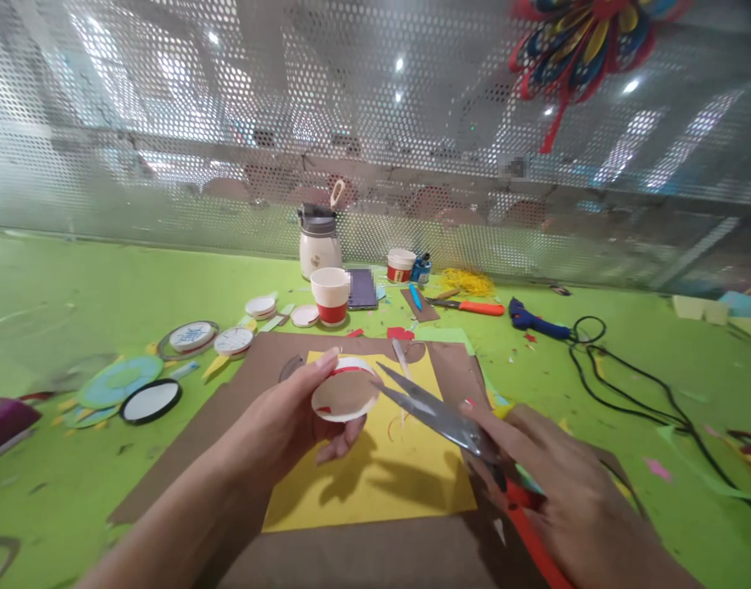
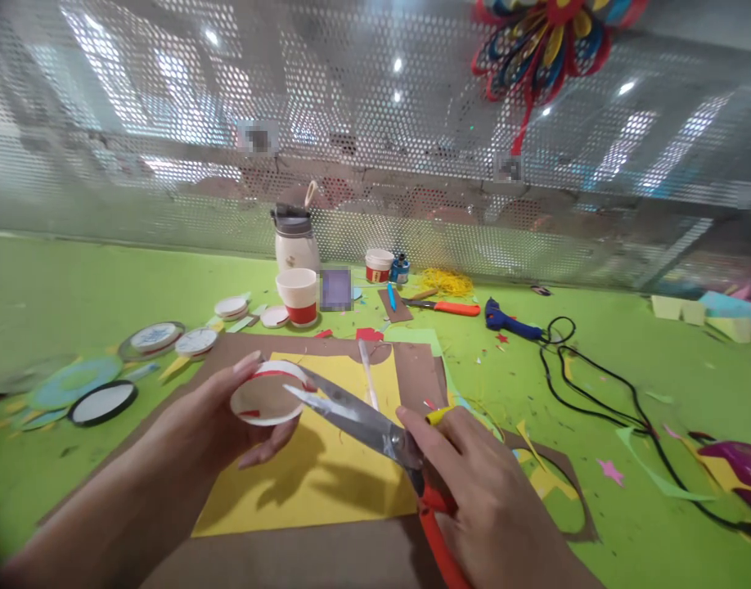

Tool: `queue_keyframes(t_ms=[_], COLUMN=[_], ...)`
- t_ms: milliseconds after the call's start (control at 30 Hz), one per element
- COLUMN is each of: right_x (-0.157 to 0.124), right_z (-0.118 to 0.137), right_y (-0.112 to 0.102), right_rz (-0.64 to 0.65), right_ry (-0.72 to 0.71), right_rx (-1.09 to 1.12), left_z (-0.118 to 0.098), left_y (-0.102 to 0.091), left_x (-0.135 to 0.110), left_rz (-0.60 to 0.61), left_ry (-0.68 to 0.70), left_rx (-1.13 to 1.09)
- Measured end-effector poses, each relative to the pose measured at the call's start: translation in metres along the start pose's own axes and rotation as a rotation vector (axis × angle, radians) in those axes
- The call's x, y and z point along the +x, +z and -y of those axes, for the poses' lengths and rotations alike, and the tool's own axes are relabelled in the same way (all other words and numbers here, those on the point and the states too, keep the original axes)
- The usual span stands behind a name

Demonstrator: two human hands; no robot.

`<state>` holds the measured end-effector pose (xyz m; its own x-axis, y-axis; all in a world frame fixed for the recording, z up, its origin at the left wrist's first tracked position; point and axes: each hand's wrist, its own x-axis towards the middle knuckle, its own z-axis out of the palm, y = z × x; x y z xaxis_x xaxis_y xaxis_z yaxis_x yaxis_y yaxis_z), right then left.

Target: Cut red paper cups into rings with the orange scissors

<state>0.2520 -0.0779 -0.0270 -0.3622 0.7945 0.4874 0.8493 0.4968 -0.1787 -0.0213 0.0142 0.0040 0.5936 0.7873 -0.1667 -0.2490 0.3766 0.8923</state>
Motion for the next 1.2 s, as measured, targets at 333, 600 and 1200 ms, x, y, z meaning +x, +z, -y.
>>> queue_keyframes(t_ms=[333, 600, 1200], right_x=[0.001, 0.007, 0.009], right_z=[-0.003, -0.001, 0.009], right_y=[0.004, 0.003, 0.005], right_rz=[0.017, 0.065, 0.344], right_ry=[-0.013, 0.008, 0.275], right_rx=[-0.178, -0.12, 0.322], left_z=[0.008, 0.007, 0.012], left_y=[0.018, 0.018, 0.019], left_x=[-0.001, -0.002, 0.002], left_rz=[-0.075, -0.125, -0.134], left_ry=[-0.066, -0.146, -0.105], left_rx=[-0.148, -0.094, -0.005])
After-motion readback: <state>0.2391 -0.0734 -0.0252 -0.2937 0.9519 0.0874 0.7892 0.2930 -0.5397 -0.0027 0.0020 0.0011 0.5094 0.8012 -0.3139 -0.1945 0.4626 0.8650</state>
